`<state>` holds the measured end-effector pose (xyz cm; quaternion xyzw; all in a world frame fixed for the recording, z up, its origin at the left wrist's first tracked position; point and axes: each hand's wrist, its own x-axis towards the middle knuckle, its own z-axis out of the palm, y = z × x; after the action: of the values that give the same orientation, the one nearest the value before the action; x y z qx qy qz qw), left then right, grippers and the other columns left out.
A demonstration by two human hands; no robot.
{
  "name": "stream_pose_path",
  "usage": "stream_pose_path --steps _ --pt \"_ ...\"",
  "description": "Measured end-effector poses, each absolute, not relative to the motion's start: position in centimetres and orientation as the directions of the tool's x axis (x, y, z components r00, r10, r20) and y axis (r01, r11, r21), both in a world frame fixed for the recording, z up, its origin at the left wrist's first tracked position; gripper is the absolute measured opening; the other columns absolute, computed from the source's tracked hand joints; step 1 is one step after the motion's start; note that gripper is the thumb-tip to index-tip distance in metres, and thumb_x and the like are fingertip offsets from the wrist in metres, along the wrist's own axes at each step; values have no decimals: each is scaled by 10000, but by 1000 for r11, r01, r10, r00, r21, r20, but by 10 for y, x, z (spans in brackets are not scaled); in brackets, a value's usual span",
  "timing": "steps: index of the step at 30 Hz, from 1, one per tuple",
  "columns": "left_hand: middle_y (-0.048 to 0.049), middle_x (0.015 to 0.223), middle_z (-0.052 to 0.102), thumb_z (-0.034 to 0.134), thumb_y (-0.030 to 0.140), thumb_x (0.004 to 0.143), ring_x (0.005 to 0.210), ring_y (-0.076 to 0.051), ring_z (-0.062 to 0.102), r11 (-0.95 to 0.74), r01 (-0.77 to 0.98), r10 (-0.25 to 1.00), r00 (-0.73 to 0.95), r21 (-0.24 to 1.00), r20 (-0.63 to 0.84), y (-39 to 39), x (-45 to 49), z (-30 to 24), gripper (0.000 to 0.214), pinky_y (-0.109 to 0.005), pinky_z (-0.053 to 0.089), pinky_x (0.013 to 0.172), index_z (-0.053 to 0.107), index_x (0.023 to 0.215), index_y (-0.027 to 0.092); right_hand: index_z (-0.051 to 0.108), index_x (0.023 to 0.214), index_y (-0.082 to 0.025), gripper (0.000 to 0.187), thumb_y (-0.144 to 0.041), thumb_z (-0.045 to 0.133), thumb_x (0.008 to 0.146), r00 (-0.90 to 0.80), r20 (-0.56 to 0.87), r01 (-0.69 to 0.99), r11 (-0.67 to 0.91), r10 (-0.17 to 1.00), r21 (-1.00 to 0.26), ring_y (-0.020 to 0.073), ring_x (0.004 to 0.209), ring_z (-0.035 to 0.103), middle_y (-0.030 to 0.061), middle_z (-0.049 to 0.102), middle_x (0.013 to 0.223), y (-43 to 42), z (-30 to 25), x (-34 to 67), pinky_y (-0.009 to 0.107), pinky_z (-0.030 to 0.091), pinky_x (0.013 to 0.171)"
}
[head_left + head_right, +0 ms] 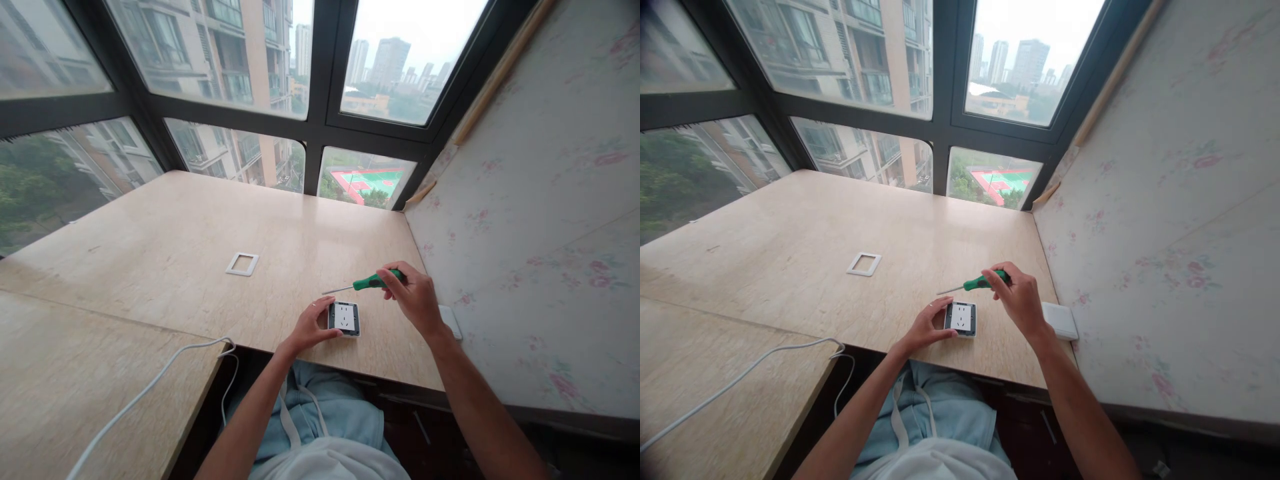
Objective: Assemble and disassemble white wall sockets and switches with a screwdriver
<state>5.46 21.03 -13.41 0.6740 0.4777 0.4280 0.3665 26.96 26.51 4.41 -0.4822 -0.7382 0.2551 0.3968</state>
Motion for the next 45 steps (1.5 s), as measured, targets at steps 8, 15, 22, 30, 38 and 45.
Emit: stream_pose_path --steps 8,15,22,30,38,45 --pt "-149 1396 499 841 398 645 1261 -300 512 -182 251 978 148 951 148 209 55 -133 841 -467 427 1062 474 1381 222 590 880 -171 475 -462 855 615 14 -68 -182 -64 998 -981 192 723 725 42 724 817 283 -31 305 316 611 697" --pt "-157 1396 508 817 344 689 1216 -283 559 -83 138 985 160 987 60 210 54 -129 803 -462 437 1059 459 1393 203 574 880 -178 548 -534 845 564 168 -90 -64 -81 982 -995 225 760 728 36 699 834 277 -98 318 386 608 768" --pt "-159 1395 516 800 343 713 1231 -283 556 -60 7 978 201 998 58 212 52 -126 796 -478 447 1051 442 1409 195 600 918 -148 526 -580 737 652 257 27 216 -30 966 -976 256 816 652 86 688 861 271 -122 320 421 534 747" --pt "-150 1376 544 736 424 771 1206 -285 581 17 -34 989 147 999 -12 216 51 -127 644 -499 468 1032 531 1336 192 619 1031 -158 498 -606 490 856 69 312 700 177 948 -692 273 925 607 125 683 1012 268 -136 327 417 456 852" --pt "-138 1182 657 631 434 821 1056 -251 653 4 -110 939 -340 994 -42 223 10 -128 419 -334 572 770 636 1116 138 607 1068 -131 570 -640 453 862 45 398 770 222 916 -598 290 919 591 157 664 985 276 -145 332 430 456 849" --pt "-180 1200 601 611 391 758 1119 -299 580 248 269 519 -848 931 107 252 -102 -120 515 -457 458 957 528 1179 106 604 1073 -144 626 -700 460 823 -22 411 760 282 912 -586 310 928 587 158 658 986 279 -152 334 467 448 871"
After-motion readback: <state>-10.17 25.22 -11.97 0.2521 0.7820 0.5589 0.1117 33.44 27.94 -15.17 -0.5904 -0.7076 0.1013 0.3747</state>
